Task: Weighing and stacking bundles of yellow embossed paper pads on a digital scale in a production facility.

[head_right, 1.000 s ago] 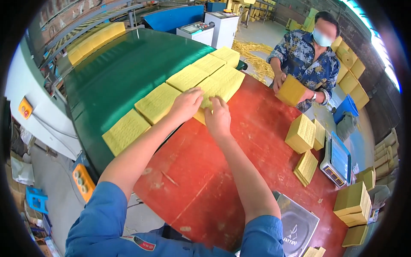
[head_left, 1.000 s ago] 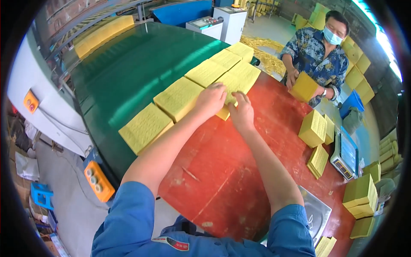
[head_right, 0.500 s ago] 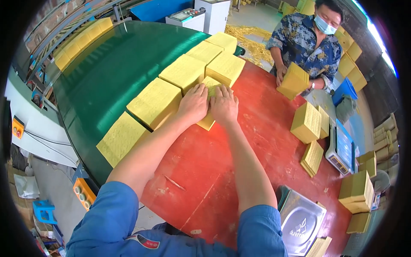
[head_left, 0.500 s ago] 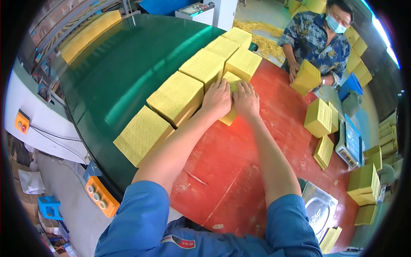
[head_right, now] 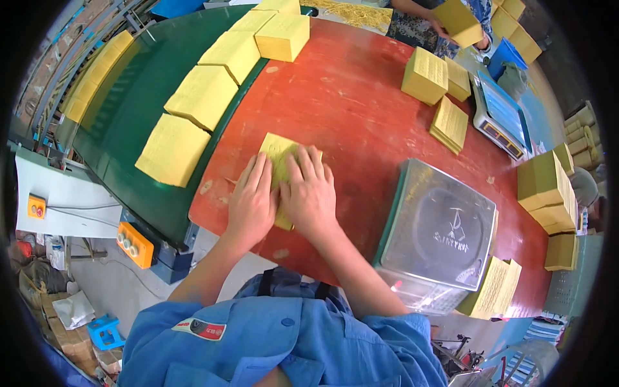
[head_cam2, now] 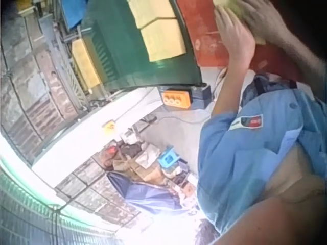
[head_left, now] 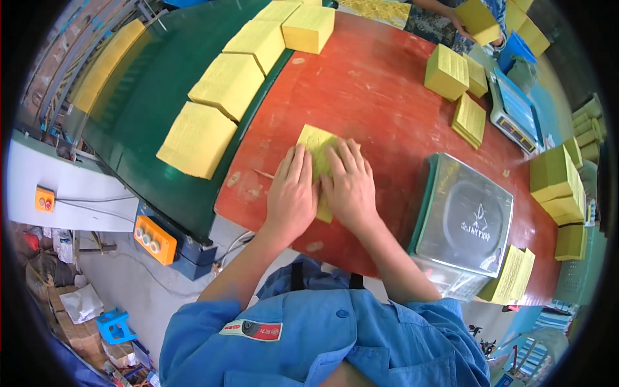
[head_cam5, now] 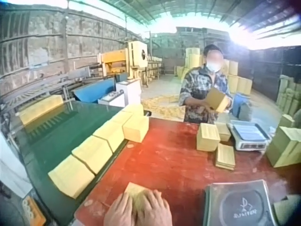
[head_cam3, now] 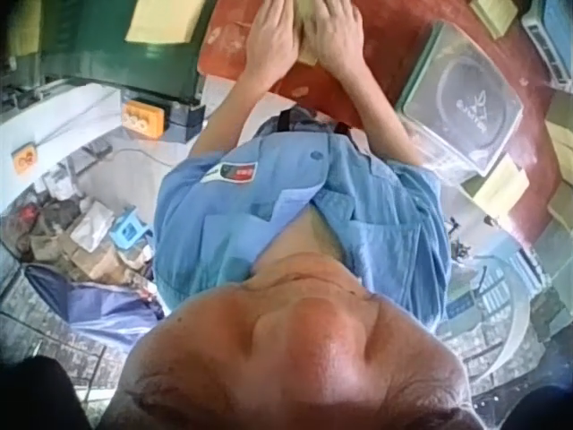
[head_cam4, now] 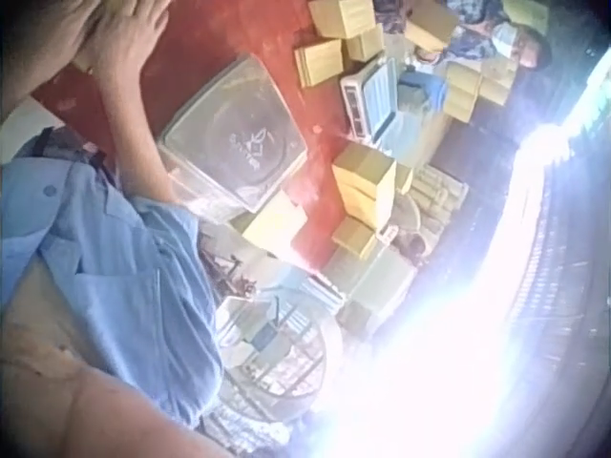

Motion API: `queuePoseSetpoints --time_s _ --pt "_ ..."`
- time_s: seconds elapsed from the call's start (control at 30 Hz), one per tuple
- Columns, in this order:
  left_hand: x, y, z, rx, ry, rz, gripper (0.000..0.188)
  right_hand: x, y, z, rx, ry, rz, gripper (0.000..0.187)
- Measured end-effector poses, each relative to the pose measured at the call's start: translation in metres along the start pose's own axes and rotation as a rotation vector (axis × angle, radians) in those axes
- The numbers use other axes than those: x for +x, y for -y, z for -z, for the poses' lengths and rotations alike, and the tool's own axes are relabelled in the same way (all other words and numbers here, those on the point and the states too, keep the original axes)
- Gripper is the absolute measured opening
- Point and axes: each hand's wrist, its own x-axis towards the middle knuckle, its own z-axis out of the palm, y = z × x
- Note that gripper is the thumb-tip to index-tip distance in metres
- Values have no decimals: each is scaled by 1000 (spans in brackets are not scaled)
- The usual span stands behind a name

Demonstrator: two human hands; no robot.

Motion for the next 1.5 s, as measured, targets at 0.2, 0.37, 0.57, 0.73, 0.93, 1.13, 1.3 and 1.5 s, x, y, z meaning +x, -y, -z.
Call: queuePoseSetpoints --time_s 0.2,0.37,0.57,0.73,0.93,1.13,1.3,1.5 --pt "-89 -83 32 -83 116 47 55 -150 18 74 510 -104 -53 48" --pt "-115 -117 33 -71 125 57 56 -262 -8 83 1089 191 -581 37" --pt "-138 -137 31 -111 82 87 54 -276 -13 43 1619 397 -937 53" --pt "-161 -104 27 -483 -48 349 50 -249 -12 96 1653 568 -712 60" --pt "-131 -166 34 -1650 -94 715 45 -220 -32 208 899 62 -23 50" --pt "-28 -272 -37 -2225 284 658 42 -188 -83 267 157 -428 -10 44" --pt "-7 -317 -75 -2193 451 768 37 -174 -147 281 60 -373 -126 43" --pt "-36 -290 -31 -2206 523 1000 43 -172 -139 277 -89 -223 -16 44"
